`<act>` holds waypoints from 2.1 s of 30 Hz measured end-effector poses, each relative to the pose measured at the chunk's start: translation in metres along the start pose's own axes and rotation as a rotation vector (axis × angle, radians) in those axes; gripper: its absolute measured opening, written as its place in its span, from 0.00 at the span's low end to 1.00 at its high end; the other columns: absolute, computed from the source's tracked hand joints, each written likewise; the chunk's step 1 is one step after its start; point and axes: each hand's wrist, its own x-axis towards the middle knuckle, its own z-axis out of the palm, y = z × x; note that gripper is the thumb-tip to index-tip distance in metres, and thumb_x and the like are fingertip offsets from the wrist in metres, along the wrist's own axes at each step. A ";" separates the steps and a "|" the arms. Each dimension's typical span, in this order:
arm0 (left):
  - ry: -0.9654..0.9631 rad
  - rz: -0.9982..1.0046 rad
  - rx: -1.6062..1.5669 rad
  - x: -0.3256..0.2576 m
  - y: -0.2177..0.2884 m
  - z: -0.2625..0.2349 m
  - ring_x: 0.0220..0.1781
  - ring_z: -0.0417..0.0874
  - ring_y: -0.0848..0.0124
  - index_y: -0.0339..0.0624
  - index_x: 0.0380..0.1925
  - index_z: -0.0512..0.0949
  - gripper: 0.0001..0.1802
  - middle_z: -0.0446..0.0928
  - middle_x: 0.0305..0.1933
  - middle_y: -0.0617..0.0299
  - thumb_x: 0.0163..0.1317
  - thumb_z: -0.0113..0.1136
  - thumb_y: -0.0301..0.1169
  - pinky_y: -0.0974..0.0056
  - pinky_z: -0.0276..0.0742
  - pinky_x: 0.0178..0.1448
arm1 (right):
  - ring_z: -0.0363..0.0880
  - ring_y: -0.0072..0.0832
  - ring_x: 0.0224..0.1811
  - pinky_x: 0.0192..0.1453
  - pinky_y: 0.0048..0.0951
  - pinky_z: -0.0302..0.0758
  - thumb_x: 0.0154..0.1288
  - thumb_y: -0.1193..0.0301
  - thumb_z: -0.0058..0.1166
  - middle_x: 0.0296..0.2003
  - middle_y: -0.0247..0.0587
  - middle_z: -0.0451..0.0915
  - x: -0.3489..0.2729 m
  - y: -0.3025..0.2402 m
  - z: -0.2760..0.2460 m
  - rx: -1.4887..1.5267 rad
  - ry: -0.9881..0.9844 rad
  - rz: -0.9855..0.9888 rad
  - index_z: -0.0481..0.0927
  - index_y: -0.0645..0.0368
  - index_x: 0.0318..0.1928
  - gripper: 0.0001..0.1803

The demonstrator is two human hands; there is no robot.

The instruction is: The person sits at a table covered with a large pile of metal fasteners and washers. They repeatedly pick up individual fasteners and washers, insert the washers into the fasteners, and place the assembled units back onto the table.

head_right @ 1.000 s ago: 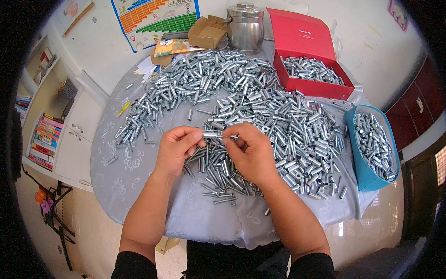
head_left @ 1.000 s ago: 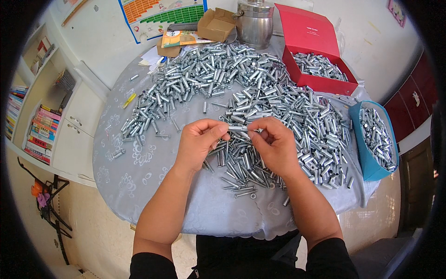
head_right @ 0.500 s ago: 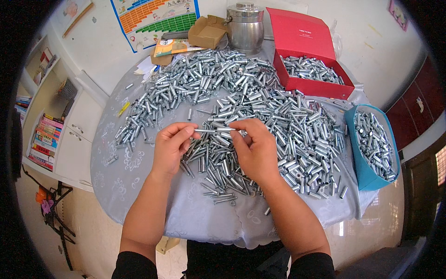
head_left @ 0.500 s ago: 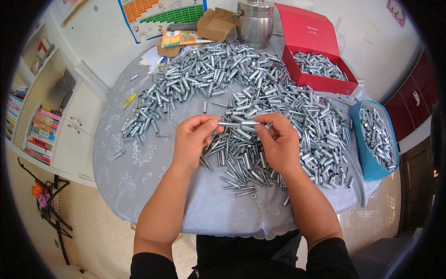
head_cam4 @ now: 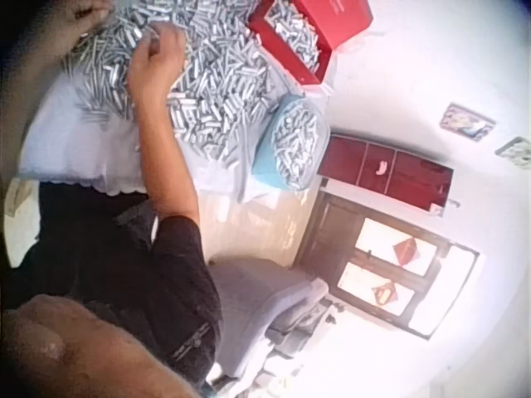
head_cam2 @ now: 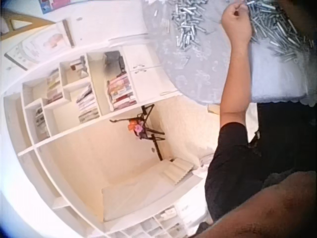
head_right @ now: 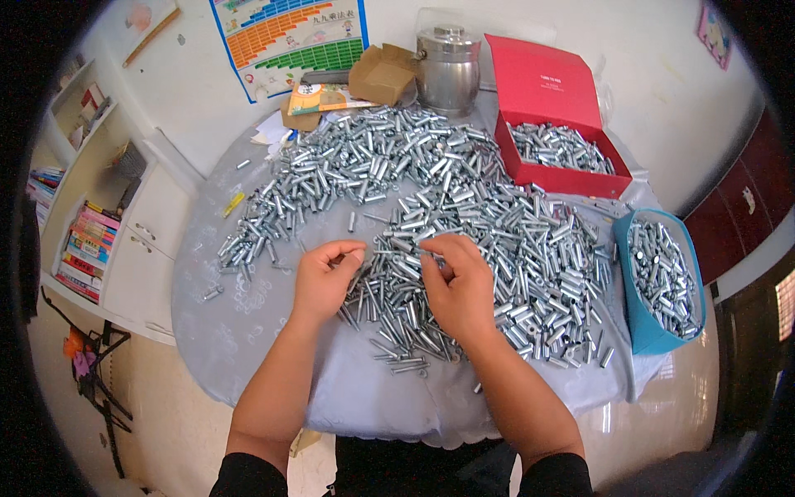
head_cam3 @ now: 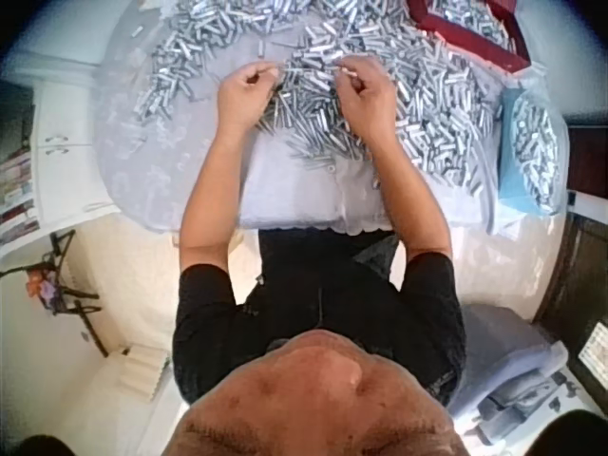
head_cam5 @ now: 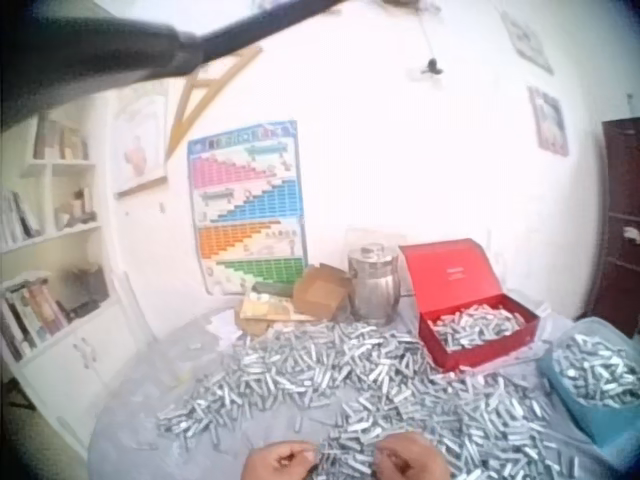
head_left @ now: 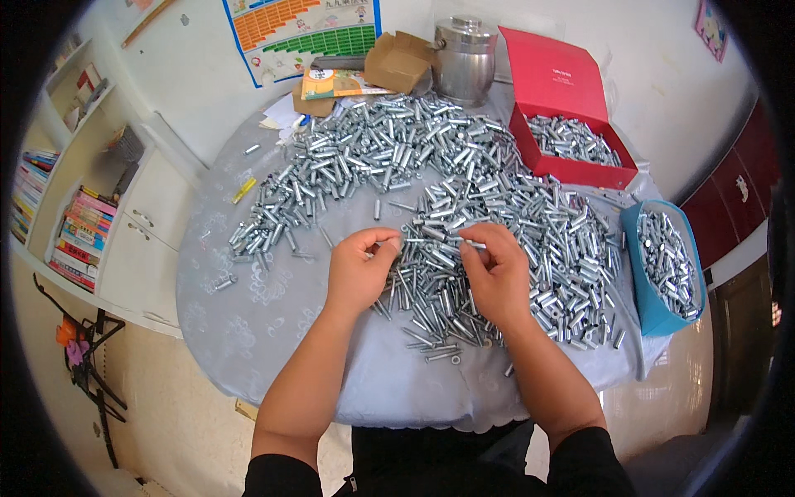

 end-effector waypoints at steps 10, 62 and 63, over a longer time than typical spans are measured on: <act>-0.001 -0.002 0.378 0.062 0.012 -0.013 0.45 0.85 0.55 0.38 0.49 0.83 0.21 0.84 0.43 0.47 0.61 0.61 0.40 0.56 0.78 0.51 | 0.83 0.42 0.37 0.43 0.36 0.79 0.64 0.73 0.57 0.45 0.53 0.80 0.070 -0.011 0.021 -0.150 -0.157 0.091 0.80 0.66 0.48 0.14; -0.282 0.198 1.055 0.208 0.001 -0.052 0.51 0.78 0.49 0.46 0.43 0.82 0.30 0.80 0.49 0.53 0.41 0.66 0.52 0.52 0.77 0.55 | 0.74 0.53 0.61 0.68 0.49 0.66 0.61 0.44 0.44 0.63 0.47 0.73 0.240 0.043 0.148 -0.867 -0.759 -0.041 0.81 0.43 0.59 0.31; -0.292 0.212 1.038 0.202 0.003 -0.052 0.51 0.79 0.49 0.46 0.42 0.82 0.29 0.80 0.48 0.53 0.41 0.66 0.51 0.52 0.77 0.55 | 0.76 0.51 0.59 0.67 0.47 0.68 0.61 0.44 0.44 0.61 0.45 0.75 0.236 0.049 0.148 -0.853 -0.764 -0.073 0.82 0.44 0.57 0.30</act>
